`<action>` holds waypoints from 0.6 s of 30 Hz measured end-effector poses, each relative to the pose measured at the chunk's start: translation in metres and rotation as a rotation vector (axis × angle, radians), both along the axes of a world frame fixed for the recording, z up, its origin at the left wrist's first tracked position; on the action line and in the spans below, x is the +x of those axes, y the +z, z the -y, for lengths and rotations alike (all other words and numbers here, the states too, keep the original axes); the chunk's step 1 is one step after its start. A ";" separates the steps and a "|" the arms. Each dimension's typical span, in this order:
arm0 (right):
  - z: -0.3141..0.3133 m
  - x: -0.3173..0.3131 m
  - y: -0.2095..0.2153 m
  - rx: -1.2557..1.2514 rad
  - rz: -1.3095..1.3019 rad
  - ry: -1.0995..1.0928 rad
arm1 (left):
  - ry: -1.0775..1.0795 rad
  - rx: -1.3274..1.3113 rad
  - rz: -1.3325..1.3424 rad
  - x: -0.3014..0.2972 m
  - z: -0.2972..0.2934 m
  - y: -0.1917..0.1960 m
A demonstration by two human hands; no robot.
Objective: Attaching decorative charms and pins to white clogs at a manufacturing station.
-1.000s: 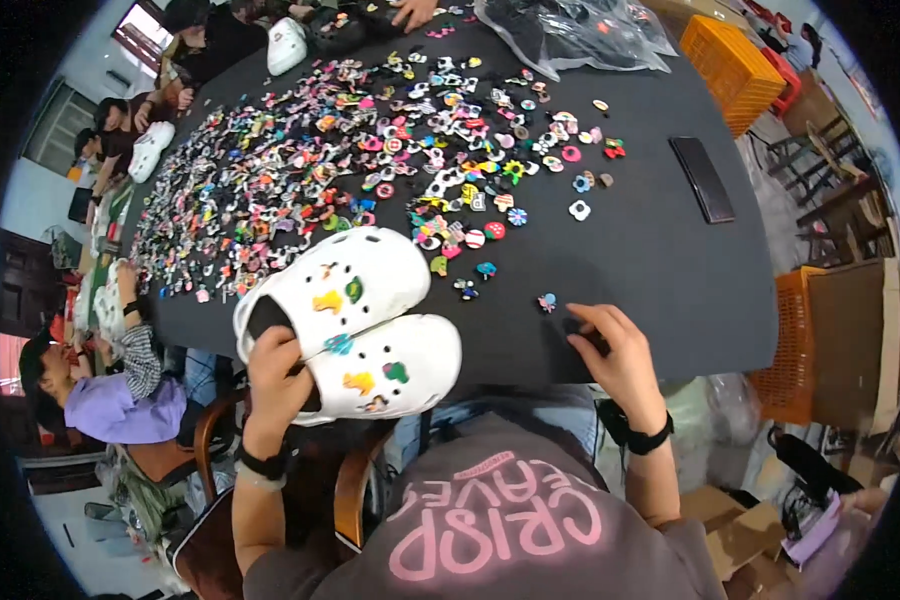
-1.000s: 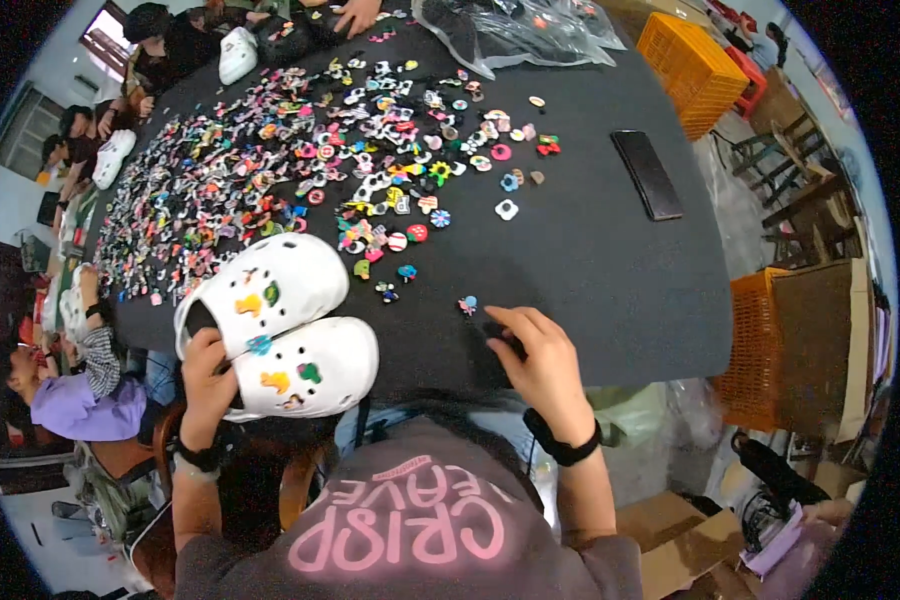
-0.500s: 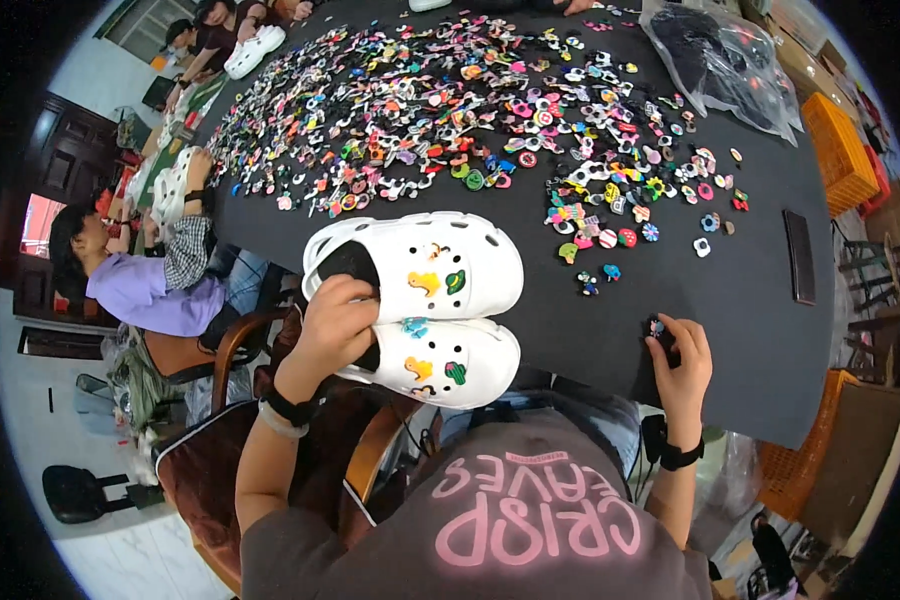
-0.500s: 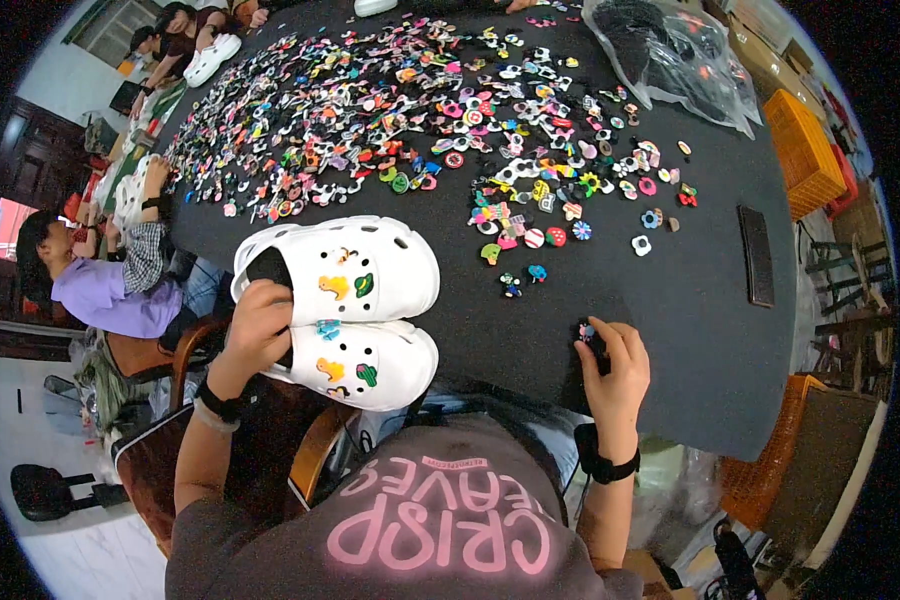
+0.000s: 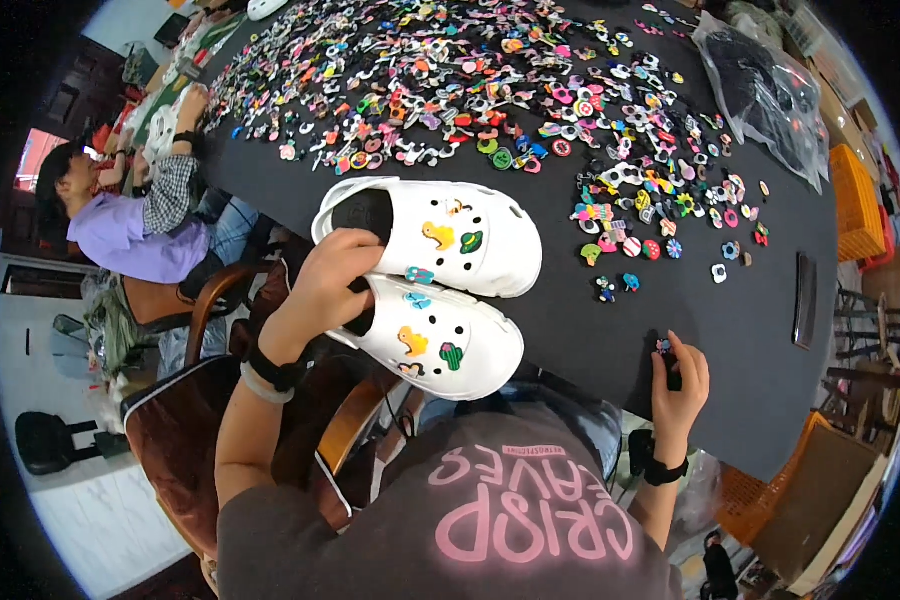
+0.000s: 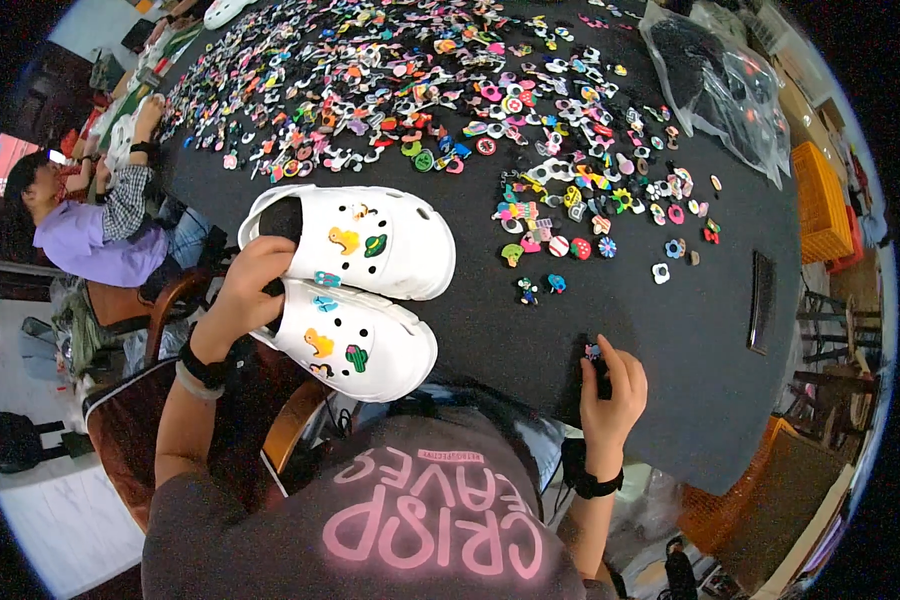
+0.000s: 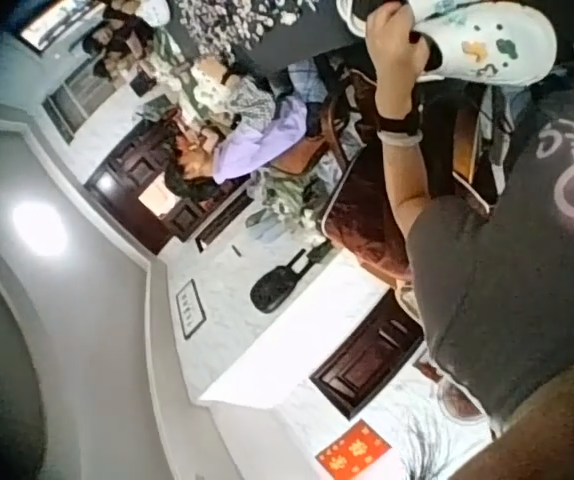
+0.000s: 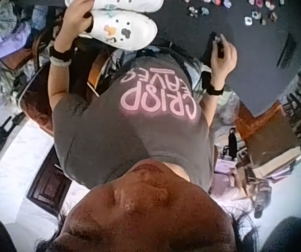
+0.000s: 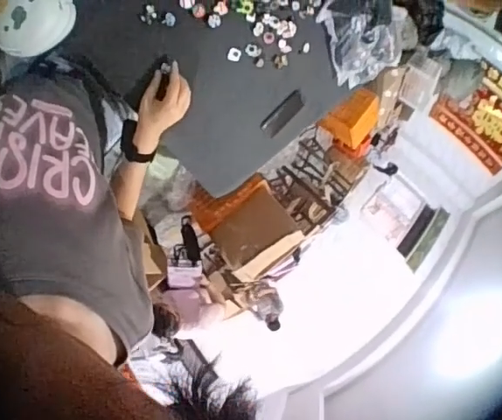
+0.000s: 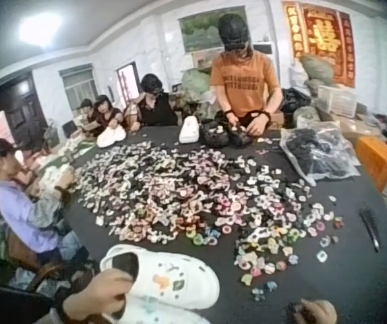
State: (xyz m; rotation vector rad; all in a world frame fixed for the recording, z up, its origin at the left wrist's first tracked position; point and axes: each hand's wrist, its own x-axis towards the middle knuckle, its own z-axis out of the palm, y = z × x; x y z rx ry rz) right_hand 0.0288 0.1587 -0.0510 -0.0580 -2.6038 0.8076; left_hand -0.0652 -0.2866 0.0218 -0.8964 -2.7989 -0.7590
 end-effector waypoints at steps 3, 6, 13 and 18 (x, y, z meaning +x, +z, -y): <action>-0.003 0.001 -0.004 -0.001 -0.008 0.024 | 0.010 0.048 0.054 0.000 0.002 -0.006; -0.001 0.000 -0.004 0.018 -0.021 0.031 | 0.022 0.058 0.082 0.001 0.002 -0.002; 0.000 -0.003 -0.005 0.024 -0.007 0.018 | 0.007 0.039 0.085 -0.005 0.003 -0.006; 0.004 -0.004 0.001 -0.020 0.020 -0.004 | -0.012 0.063 0.034 -0.005 0.003 -0.004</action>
